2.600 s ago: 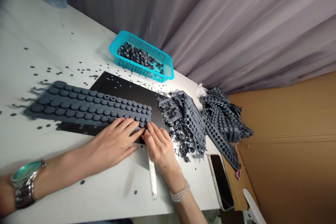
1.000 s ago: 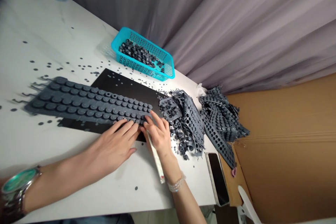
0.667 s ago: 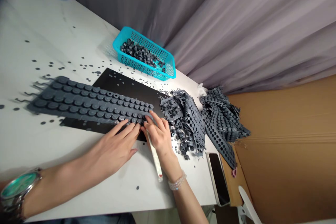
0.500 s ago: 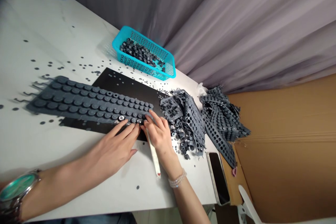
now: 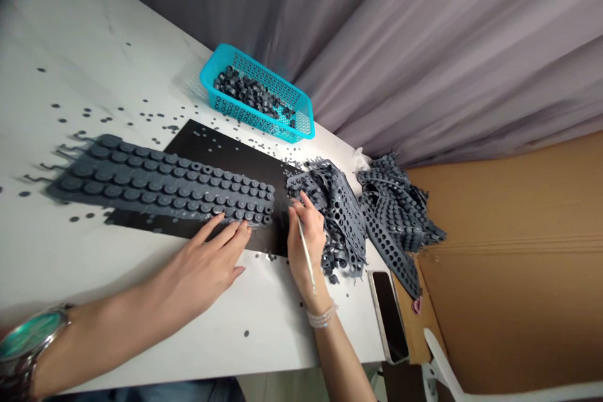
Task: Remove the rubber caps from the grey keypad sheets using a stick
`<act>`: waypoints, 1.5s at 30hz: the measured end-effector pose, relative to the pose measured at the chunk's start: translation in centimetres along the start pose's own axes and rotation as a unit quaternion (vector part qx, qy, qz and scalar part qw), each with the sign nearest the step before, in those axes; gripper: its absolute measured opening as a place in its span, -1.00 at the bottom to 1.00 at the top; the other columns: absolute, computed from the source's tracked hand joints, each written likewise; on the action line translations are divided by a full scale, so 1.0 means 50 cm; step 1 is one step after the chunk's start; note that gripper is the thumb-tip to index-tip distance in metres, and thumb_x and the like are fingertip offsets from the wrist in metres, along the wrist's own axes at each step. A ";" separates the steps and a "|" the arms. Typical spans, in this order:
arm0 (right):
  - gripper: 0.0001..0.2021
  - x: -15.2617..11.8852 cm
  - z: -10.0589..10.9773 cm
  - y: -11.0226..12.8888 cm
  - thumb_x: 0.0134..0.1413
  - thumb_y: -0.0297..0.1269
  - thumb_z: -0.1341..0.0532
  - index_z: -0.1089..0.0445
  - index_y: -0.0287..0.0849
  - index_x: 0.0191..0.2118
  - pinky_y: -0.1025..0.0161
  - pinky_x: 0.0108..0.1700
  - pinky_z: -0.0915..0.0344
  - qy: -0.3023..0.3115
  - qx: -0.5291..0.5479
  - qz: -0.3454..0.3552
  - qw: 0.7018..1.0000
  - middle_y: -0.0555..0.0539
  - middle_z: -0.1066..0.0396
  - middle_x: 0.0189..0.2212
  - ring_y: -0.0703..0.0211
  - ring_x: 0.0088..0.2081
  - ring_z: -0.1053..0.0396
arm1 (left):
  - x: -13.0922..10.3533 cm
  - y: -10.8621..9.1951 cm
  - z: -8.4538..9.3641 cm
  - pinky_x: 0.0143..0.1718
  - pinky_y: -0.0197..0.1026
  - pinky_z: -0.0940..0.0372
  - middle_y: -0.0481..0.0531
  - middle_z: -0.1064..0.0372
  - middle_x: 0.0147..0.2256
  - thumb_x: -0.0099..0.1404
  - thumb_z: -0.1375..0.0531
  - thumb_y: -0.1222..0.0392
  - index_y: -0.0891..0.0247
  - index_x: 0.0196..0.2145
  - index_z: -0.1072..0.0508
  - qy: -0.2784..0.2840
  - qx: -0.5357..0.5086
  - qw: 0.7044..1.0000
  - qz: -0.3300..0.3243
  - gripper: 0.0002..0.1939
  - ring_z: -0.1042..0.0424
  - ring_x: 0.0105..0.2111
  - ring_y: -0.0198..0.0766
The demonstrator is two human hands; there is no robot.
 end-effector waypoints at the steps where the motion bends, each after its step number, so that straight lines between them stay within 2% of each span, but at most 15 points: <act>1: -0.89 -0.002 0.002 -0.002 0.25 -0.36 -0.12 -0.39 -0.12 -0.18 0.09 -0.05 -0.40 0.008 0.004 -0.002 1.000 -0.18 -0.48 -0.03 0.05 0.03 -0.44 | 0.000 0.000 0.000 0.24 0.16 -0.01 0.14 -0.35 0.10 0.25 -0.19 0.10 0.12 0.03 -0.44 -0.001 0.002 1.000 0.001 -0.62 -0.20 0.17 0.01; 3: -0.89 -0.006 -0.005 0.017 0.23 -0.38 -0.15 -0.40 -0.12 -0.18 0.08 -0.02 -0.39 0.045 0.015 0.044 0.998 -0.19 -0.47 -0.01 0.04 0.06 -0.42 | -0.002 -0.001 0.000 0.24 0.17 -0.02 0.14 -0.34 0.12 0.25 -0.18 0.09 0.12 0.05 -0.43 -0.002 0.010 1.000 0.001 -0.60 -0.20 0.18 0.01; 7: -0.87 -0.015 -0.024 0.086 0.19 -0.46 -0.18 -0.38 -0.12 -0.18 0.02 0.01 -0.33 0.093 0.016 0.177 0.980 -0.16 -0.53 -0.08 0.00 0.11 -0.37 | -0.007 -0.003 -0.003 0.24 0.19 -0.04 0.16 -0.30 0.15 0.24 -0.18 0.08 0.13 0.06 -0.43 0.006 0.032 0.999 -0.003 -0.58 -0.19 0.19 0.04; 12: -0.84 -0.010 -0.039 0.115 0.16 -0.48 -0.22 -0.35 -0.12 -0.16 0.07 -0.03 -0.31 0.095 0.003 0.233 0.968 -0.15 -0.55 -0.11 0.01 0.11 -0.38 | -0.009 -0.007 -0.001 0.23 0.26 -0.05 0.10 -0.32 0.14 0.22 -0.18 0.10 0.04 0.07 -0.43 0.015 0.024 1.000 -0.009 -0.56 -0.19 0.19 0.08; 22: -0.87 -0.017 -0.044 0.118 0.20 -0.45 -0.18 -0.35 -0.11 -0.16 0.09 -0.04 -0.31 0.103 -0.036 0.267 0.957 -0.14 -0.55 -0.11 0.03 0.10 -0.39 | -0.006 -0.011 -0.001 0.25 0.24 -0.02 0.11 -0.32 0.15 0.19 -0.19 0.07 0.03 0.09 -0.42 0.016 0.042 0.999 -0.009 -0.53 -0.16 0.21 0.08; 26: -0.84 -0.020 -0.053 0.116 0.20 -0.49 -0.16 -0.34 -0.15 -0.13 0.08 -0.02 -0.34 0.112 -0.019 0.272 0.956 -0.20 -0.53 -0.08 0.03 0.11 -0.38 | -0.009 -0.011 -0.007 0.26 0.22 -0.01 0.11 -0.29 0.18 0.21 -0.18 0.09 0.07 0.10 -0.41 0.014 0.049 0.999 -0.014 -0.52 -0.15 0.22 0.06; 28: -0.84 -0.012 -0.051 0.102 0.21 -0.50 -0.14 -0.34 -0.15 -0.13 0.08 -0.02 -0.35 0.092 -0.010 0.241 0.966 -0.24 -0.50 -0.05 0.04 0.09 -0.40 | -0.010 -0.011 -0.011 0.25 0.22 0.00 0.15 -0.27 0.19 0.23 -0.16 0.11 0.15 0.13 -0.38 0.013 0.053 0.998 -0.013 -0.51 -0.15 0.22 0.04; 30: -0.86 0.000 -0.036 0.072 0.22 -0.47 -0.12 -0.35 -0.14 -0.15 0.07 -0.02 -0.35 0.043 -0.017 0.178 0.983 -0.25 -0.49 -0.03 0.04 0.07 -0.41 | -0.009 -0.010 -0.013 0.24 0.22 -0.01 0.19 -0.24 0.21 0.24 -0.16 0.11 0.20 0.15 -0.35 0.009 0.053 0.999 -0.010 -0.48 -0.15 0.22 0.04; 33: -0.88 0.007 -0.011 0.020 0.25 -0.42 -0.10 -0.36 -0.12 -0.20 0.01 0.02 -0.34 -0.007 -0.033 0.073 0.997 -0.21 -0.52 -0.09 0.02 0.10 -0.38 | -0.008 -0.008 -0.012 0.24 0.23 -0.02 0.13 -0.24 0.22 0.23 -0.17 0.09 0.10 0.18 -0.31 0.006 0.038 0.999 -0.008 -0.45 -0.15 0.22 0.04; 35: -0.89 0.001 -0.005 0.004 0.25 -0.38 -0.11 -0.37 -0.11 -0.23 -0.03 0.05 -0.33 0.009 -0.033 0.044 0.998 -0.19 -0.52 -0.09 -0.01 0.16 -0.32 | -0.008 -0.008 -0.010 0.24 0.24 -0.03 0.08 -0.26 0.21 0.23 -0.18 0.07 -0.01 0.18 -0.31 0.008 0.029 1.000 -0.010 -0.45 -0.17 0.21 0.05; 37: -0.92 -0.011 -0.005 0.016 0.23 -0.38 -0.14 -0.38 -0.11 -0.23 -0.06 0.07 -0.31 0.045 -0.022 0.066 0.997 -0.19 -0.49 -0.04 -0.04 0.20 -0.27 | -0.007 -0.008 -0.009 0.24 0.24 -0.03 0.05 -0.27 0.20 0.22 -0.17 0.06 -0.04 0.17 -0.33 0.011 0.030 0.999 -0.009 -0.47 -0.17 0.21 0.05; 39: -0.91 -0.026 -0.005 0.050 0.20 -0.43 -0.16 -0.37 -0.12 -0.22 -0.06 0.07 -0.30 0.075 -0.008 0.125 0.989 -0.20 -0.48 -0.01 -0.05 0.20 -0.27 | -0.007 -0.008 -0.009 0.24 0.24 -0.04 0.05 -0.26 0.21 0.22 -0.16 0.06 -0.03 0.16 -0.34 0.016 0.034 0.999 -0.008 -0.47 -0.17 0.22 0.06; 42: -0.87 -0.042 -0.006 0.102 0.18 -0.49 -0.18 -0.35 -0.11 -0.21 -0.02 0.03 -0.32 0.098 -0.003 0.206 0.974 -0.17 -0.52 -0.07 -0.03 0.16 -0.32 | -0.007 -0.009 -0.011 0.24 0.25 -0.05 0.05 -0.26 0.21 0.21 -0.17 0.05 -0.03 0.15 -0.35 0.020 0.033 0.999 -0.008 -0.47 -0.15 0.23 0.07; 45: -0.88 -0.042 -0.014 0.124 0.18 -0.46 -0.20 -0.34 -0.09 -0.20 0.03 -0.01 -0.32 0.108 -0.020 0.235 0.966 -0.13 -0.55 -0.11 -0.01 0.12 -0.37 | -0.009 -0.010 -0.015 0.23 0.25 -0.04 0.06 -0.28 0.19 0.20 -0.18 0.05 -0.04 0.13 -0.37 0.025 0.037 0.999 -0.013 -0.49 -0.13 0.24 0.07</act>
Point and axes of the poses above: each hand's wrist, its own x-axis towards the middle knuckle, its own z-axis out of the back of the hand, y = z × x, the point moved 9 cm from there along x, towards the middle knuckle
